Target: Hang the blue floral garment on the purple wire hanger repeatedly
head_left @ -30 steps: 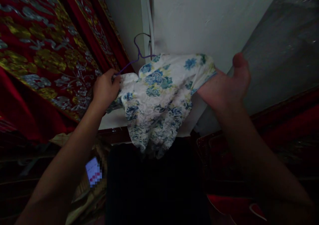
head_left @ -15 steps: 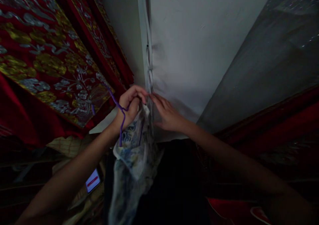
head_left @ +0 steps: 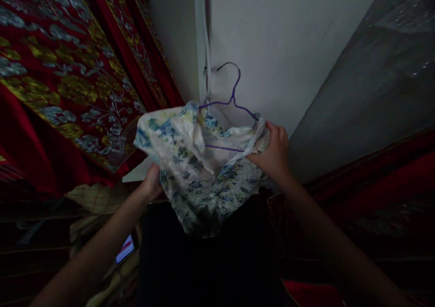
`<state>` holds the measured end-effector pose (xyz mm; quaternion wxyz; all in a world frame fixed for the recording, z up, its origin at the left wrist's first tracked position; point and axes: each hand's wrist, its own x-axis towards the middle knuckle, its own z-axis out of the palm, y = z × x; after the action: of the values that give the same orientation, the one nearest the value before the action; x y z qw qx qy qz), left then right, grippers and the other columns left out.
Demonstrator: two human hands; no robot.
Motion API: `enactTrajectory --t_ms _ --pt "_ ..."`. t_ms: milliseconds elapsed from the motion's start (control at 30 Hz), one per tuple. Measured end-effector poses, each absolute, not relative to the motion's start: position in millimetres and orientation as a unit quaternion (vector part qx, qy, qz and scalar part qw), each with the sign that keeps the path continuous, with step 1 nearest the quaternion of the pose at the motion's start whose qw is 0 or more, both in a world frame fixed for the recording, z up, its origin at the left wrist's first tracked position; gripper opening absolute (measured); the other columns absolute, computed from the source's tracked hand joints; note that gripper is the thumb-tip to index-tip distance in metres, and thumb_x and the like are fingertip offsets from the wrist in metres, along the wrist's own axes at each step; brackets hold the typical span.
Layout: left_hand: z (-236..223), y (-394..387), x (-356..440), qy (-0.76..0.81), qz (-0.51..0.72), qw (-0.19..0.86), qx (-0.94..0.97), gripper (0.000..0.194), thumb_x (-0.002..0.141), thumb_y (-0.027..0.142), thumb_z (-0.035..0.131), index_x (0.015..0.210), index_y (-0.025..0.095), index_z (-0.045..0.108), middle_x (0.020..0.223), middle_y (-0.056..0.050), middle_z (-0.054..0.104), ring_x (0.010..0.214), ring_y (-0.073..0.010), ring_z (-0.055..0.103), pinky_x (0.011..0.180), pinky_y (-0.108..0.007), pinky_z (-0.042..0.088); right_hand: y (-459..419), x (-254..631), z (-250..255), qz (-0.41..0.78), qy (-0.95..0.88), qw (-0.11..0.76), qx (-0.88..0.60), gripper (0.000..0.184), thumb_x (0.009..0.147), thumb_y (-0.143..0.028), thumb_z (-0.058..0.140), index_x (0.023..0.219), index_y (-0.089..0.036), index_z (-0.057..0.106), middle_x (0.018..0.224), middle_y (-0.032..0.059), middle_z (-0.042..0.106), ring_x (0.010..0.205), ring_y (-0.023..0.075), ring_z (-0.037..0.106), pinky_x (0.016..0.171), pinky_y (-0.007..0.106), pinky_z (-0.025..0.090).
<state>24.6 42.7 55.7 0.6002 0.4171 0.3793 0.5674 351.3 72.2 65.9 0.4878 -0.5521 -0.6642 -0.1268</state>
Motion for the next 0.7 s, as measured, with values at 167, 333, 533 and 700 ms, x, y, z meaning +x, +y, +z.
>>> enactTrajectory --t_ms 167,333,533,700 --pt "15.2 26.4 19.3 0.404 0.595 0.558 0.414 0.073 0.075 0.073 0.070 0.121 0.016 0.071 0.130 -0.012 0.072 0.141 -0.0366 0.050 0.119 -0.049 0.038 99.1 352.8 107.0 -0.138 -0.676 0.455 -0.564 0.092 0.065 -0.045 0.080 0.145 -0.018 0.043 0.132 0.0190 0.051 0.125 0.0423 0.047 0.102 0.059 0.040" --pt "-4.4 13.3 34.0 0.464 0.675 0.408 0.405 0.056 0.077 0.049 0.082 0.122 0.017 0.070 0.129 -0.009 0.073 0.133 -0.0316 0.059 0.118 -0.042 0.041 85.6 334.2 125.1 -0.128 -0.750 0.428 -0.488 0.090 0.067 -0.040 0.078 0.148 -0.020 0.044 0.134 0.0163 0.053 0.125 0.0417 0.048 0.105 0.057 0.039" --pt "-22.3 -23.3 57.5 0.495 0.651 0.508 0.271 0.053 0.074 0.047 0.084 0.114 0.015 0.072 0.111 -0.011 0.079 0.109 -0.0317 0.073 0.103 -0.046 0.055 23.5 329.5 91.0 -0.073 -0.740 0.498 -0.446 0.070 0.077 -0.040 0.069 0.143 -0.025 0.051 0.146 0.0135 0.051 0.137 0.0391 0.044 0.114 0.061 0.033" --pt "-26.6 -42.0 83.9 0.485 0.656 0.532 0.227 0.053 0.076 0.041 0.084 0.122 0.022 0.067 0.123 -0.008 0.075 0.123 -0.0309 0.067 0.108 -0.044 0.054 -22.7 274.9 -1.8 0.266 -0.596 0.559 -0.510 0.030 0.091 -0.048 0.059 0.102 -0.021 0.066 0.099 0.0099 0.071 0.096 0.0273 0.066 0.093 0.045 0.052"
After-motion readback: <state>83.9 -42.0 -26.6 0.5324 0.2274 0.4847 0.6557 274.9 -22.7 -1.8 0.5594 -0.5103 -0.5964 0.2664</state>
